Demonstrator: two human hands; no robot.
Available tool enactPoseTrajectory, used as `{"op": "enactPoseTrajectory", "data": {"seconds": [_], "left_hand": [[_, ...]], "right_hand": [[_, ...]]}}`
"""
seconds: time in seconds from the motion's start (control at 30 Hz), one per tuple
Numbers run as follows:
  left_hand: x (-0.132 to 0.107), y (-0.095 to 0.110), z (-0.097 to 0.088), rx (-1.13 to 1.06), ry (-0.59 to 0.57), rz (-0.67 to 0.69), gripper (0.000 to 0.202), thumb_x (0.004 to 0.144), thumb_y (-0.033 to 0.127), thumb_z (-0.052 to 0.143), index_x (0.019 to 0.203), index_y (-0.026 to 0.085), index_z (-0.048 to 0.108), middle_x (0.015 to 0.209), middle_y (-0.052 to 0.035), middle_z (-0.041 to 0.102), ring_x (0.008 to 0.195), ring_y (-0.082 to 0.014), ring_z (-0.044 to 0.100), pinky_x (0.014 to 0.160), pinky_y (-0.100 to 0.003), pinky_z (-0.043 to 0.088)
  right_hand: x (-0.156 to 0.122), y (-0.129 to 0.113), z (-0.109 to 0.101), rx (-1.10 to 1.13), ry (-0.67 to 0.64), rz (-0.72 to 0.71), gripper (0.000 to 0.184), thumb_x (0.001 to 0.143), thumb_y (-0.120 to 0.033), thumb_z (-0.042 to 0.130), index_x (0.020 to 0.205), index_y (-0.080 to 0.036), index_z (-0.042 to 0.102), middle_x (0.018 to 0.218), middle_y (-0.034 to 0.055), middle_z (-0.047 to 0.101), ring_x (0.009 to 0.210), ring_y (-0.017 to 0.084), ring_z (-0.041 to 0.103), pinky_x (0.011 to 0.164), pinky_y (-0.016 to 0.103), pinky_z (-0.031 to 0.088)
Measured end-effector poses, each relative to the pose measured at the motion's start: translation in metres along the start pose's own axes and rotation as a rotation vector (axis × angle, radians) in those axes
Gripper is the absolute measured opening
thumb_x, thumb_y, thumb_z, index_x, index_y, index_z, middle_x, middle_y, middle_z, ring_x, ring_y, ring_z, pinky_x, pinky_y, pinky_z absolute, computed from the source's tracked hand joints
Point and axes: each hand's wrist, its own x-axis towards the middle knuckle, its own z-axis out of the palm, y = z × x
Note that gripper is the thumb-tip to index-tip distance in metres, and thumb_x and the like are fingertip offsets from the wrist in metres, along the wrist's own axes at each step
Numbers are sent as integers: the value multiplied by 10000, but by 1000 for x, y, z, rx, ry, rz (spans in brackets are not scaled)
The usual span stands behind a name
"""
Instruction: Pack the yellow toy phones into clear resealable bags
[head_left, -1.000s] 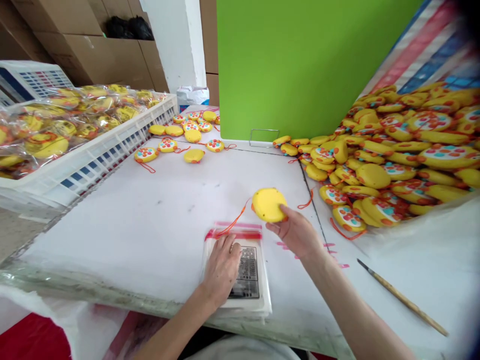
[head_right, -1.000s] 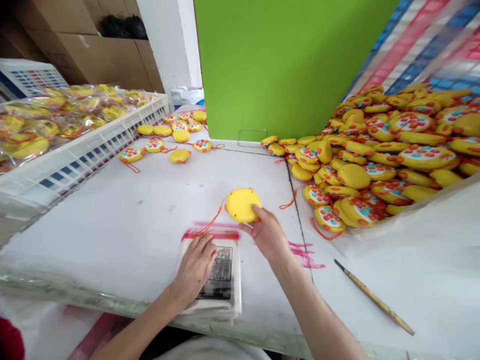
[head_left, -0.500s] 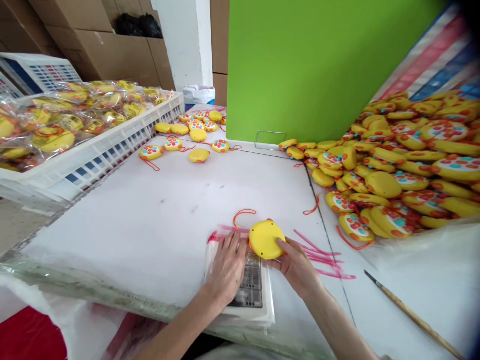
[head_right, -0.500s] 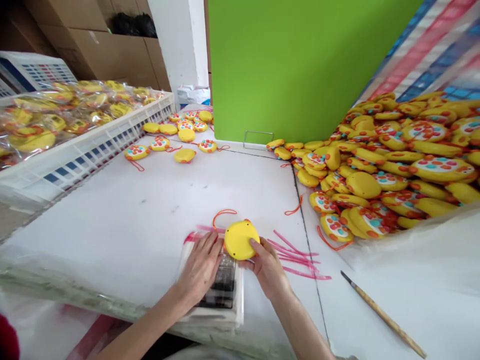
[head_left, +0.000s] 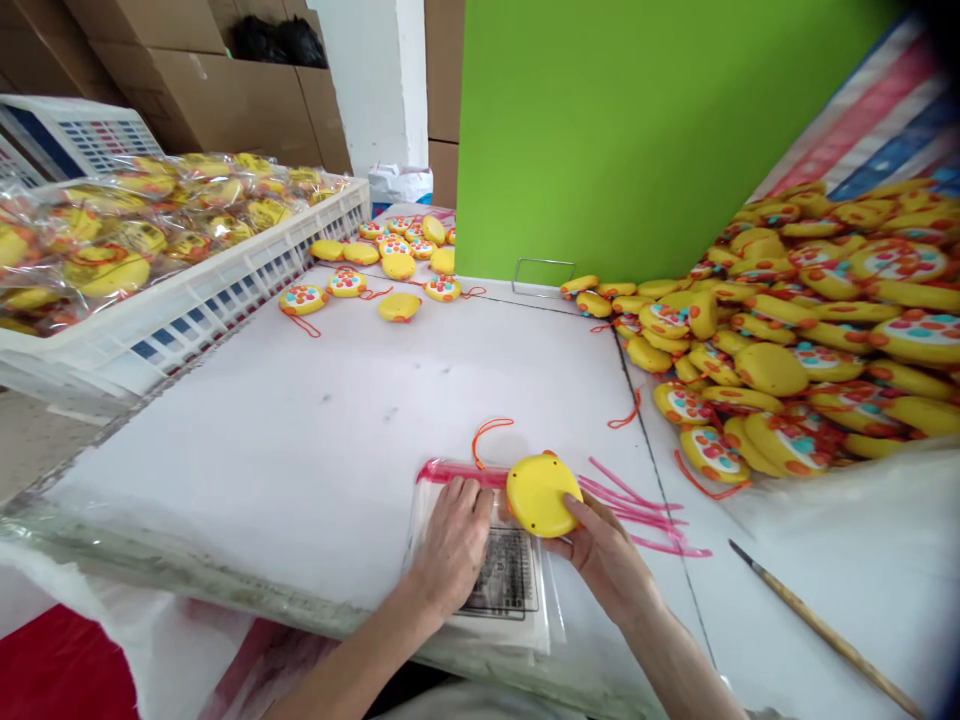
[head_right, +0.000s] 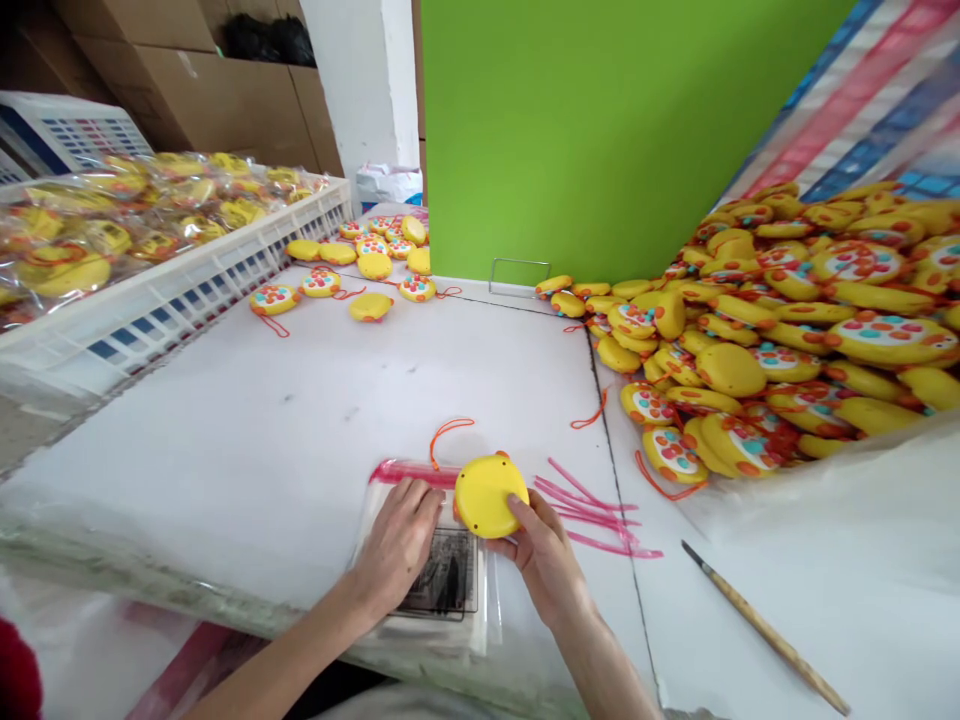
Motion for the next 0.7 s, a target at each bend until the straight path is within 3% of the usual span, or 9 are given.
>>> {"op": "enactPoseTrajectory", "data": {"seconds": [0.17,0.33,0.5,0.63,0.7], "left_hand": [[-3,-1,-1,-81,28,-11,166,880,102,372,846,169,520,866,-63,547,836,-228,481,754,-392,438],[-3,-6,5,-229,108,-41,330,876,109,399,1197,170,452,994,-78,576,924,-238,486,816,-408,425],[-1,-10,0,-272,11,27,256,876,93,384,1005,187,584,915,-62,578,890,-224,495,807,-397,427],[-2,-6,-8,-209,21,80,249,869,75,385,966,166,596,946,-74,591,906,-229,497,803,-398,434],[-4,-2,-13,-185,77,135,240,878,79,376,973,150,585,956,-77,605,917,-228,501,835,-409,422]], "right_hand": [[-7,-9,-5,-80,-4,-13,329,763,-315,718,1040,-185,599,974,36,643,789,157,613,551,234,566],[-16,-16,-11,-99,-57,30,333,764,-317,716,1054,-197,606,960,32,642,752,153,615,533,231,565],[-23,-26,-5,-99,-206,155,370,772,-307,697,1093,-148,603,967,83,647,750,168,631,563,247,576],[-12,-33,15,-120,-205,2,368,769,-318,682,1093,-183,574,1072,64,590,876,179,607,656,266,580],[-5,-33,25,-278,-211,-132,345,813,-354,625,1112,-211,529,1046,41,564,874,175,590,616,264,576]]}}
